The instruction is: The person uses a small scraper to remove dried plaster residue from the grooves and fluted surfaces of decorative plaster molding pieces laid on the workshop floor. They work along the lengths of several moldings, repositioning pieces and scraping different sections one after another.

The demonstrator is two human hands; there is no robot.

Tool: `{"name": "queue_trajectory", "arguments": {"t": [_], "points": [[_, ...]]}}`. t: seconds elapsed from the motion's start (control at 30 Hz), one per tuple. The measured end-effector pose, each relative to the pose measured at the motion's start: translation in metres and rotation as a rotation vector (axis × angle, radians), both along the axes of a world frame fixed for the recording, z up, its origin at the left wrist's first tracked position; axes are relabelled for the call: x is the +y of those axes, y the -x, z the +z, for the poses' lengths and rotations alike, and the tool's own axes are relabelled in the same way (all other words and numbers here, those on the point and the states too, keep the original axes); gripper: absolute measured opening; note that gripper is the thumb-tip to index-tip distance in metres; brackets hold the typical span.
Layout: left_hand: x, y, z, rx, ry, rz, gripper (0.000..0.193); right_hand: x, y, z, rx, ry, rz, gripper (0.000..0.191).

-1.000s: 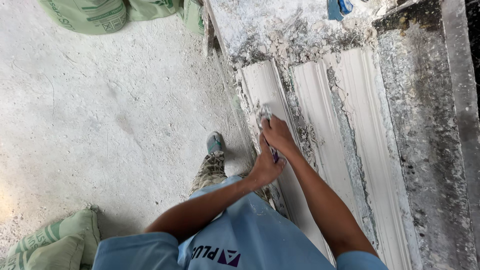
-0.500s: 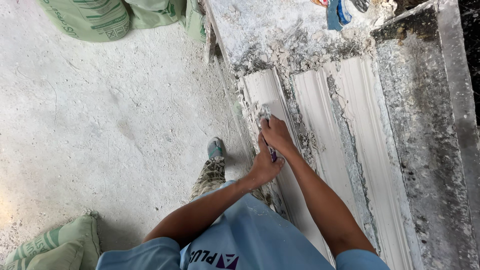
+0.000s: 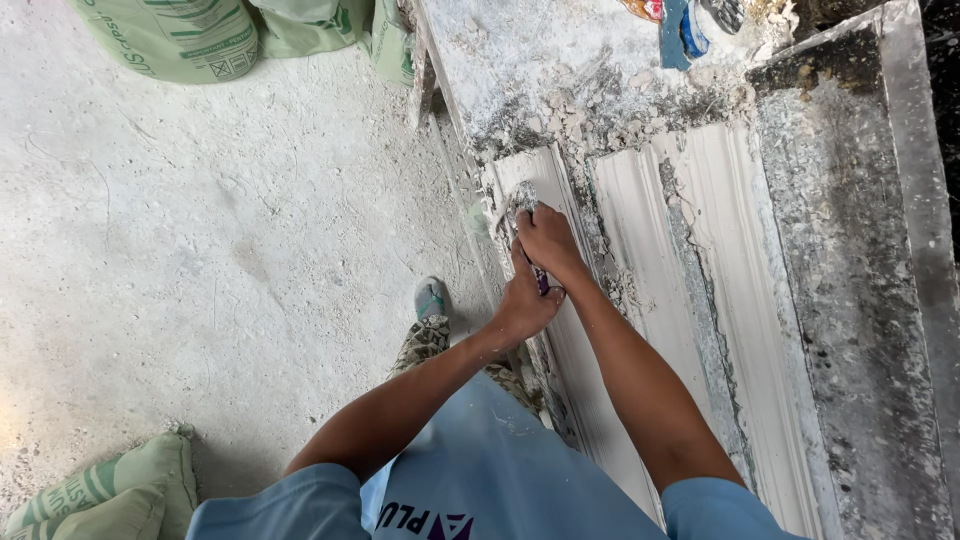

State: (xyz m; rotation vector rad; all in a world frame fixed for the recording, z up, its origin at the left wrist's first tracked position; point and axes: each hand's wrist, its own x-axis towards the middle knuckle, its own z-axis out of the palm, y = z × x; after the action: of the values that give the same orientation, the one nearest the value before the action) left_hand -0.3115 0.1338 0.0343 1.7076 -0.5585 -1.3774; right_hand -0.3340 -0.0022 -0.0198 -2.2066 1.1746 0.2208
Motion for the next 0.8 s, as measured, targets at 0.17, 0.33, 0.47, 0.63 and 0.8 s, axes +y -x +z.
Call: {"name": "queue_trajectory", "arguments": {"t": [0.17,0.33,0.47,0.63,0.8], "points": [[0.001,-0.003,-0.012,0.024,0.068,-0.038,0.114,-0.002,-0.007,0.005,0.031,-0.032,-0.026,0.046],[-0.002,-0.011,-0.012,0.021,0.002,0.012,0.109,-0.008,-0.018,0.003,-0.022,0.043,0.012,0.047],[-0.006,-0.017,-0.015,-0.008,0.015,-0.021,0.113,-0.009,-0.025,0.002,0.002,0.051,0.018,0.047],[-0.009,-0.023,-0.021,-0.001,0.053,0.019,0.108,-0.012,-0.037,0.01,-0.029,0.08,0.007,0.049],[-0.012,-0.029,-0.02,-0.027,0.189,0.041,0.111,-0.01,-0.046,0.024,0.062,0.032,-0.011,0.047]]}}
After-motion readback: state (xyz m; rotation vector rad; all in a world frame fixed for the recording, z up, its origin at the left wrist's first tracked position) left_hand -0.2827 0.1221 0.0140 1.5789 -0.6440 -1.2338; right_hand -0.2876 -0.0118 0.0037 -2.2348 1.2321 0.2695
